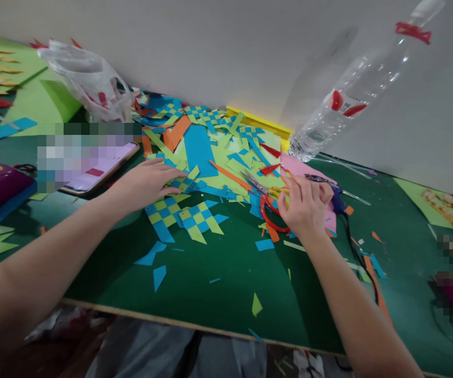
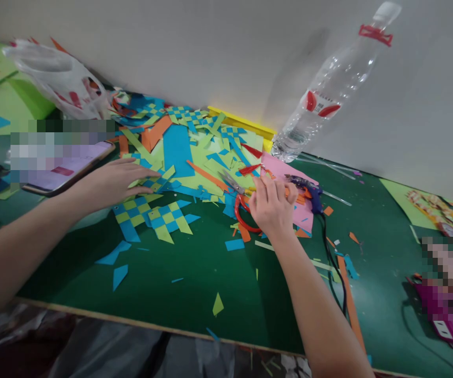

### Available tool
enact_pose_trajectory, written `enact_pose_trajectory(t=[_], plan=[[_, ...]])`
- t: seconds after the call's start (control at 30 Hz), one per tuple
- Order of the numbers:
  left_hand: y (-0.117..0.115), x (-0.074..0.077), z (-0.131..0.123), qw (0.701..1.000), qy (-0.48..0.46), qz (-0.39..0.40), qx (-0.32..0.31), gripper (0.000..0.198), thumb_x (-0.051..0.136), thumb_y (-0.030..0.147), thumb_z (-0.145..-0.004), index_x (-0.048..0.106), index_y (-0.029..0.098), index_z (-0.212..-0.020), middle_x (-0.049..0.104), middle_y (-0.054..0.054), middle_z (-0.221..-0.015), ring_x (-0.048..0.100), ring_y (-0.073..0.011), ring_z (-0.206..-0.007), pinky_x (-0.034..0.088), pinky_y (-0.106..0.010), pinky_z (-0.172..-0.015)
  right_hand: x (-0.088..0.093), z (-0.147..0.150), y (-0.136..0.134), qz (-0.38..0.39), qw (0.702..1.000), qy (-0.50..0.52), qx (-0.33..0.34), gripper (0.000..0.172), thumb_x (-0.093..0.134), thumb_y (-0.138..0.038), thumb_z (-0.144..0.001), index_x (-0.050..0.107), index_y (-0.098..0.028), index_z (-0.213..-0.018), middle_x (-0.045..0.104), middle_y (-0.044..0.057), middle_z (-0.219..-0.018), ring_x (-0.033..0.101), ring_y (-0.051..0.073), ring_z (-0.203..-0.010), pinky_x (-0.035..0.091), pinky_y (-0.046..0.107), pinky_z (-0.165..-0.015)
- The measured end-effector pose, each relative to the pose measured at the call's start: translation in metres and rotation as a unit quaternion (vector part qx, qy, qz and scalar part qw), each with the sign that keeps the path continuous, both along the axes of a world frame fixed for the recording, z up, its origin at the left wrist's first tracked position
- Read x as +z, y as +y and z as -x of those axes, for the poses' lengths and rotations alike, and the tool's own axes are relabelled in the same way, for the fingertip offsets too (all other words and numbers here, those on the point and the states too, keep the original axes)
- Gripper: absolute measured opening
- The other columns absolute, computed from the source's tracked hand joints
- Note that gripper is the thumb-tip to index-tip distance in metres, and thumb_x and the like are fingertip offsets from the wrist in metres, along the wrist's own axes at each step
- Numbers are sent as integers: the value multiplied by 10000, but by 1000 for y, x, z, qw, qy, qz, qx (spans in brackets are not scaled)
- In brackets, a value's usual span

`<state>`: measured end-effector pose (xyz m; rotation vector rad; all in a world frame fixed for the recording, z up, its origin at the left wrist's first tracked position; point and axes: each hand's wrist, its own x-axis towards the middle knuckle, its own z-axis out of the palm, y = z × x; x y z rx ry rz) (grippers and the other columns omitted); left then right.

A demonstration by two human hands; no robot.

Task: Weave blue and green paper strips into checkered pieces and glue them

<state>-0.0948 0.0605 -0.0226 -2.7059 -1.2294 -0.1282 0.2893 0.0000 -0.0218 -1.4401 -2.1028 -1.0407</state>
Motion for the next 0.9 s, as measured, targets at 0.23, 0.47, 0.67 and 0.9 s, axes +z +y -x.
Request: enact_pose_trajectory(t=[0.23, 0.47, 0.67, 0.9], plan=[[-1, 3, 0, 998, 16, -36, -39, 420, 317, 402, -1010, 584, 178, -1243, 731, -78, -1072, 659, -169, -1003, 265, -438, -1132, -1, -1, -1, 19, 1000, 11, 10, 386, 480, -193, -850, 558, -154, -1227, 646, 112, -1131, 579, 230, -946, 312, 431, -947], [-8, 14, -6, 997, -44, -66, -13, 333, 362, 388, -996, 638, 201, -1000, 753, -13, -900, 666, -156, -788, 369, -424, -1075, -1, -1, -1, 16, 1000, 9, 14, 372, 491, -195, -856, 558, -151, -1219, 657, 110, -1131, 587, 228, -929, 317, 429, -941], [-7, 17, -2, 990, -117, -77, 14, 245, 451, 358, -972, 633, 205, -1026, 746, -32, -1008, 657, -170, -901, 411, -432, -1048, 0, 0, -2, 0, 1000, 3, 23, 360, 498, -200, -864, 559, -141, -1215, 662, 106, -1135, 589, 218, -939, 315, 412, -947], [-14, 23, -5, 978, -138, -152, 37, 241, 462, 383, -969, 638, 219, -957, 730, -17, -973, 624, -173, -879, 457, -376, -903, 3, 4, -3, -4, 1000, -19, 17, 323, 478, -211, -876, 594, -162, -1173, 679, 100, -1124, 598, 215, -936, 310, 402, -928]])
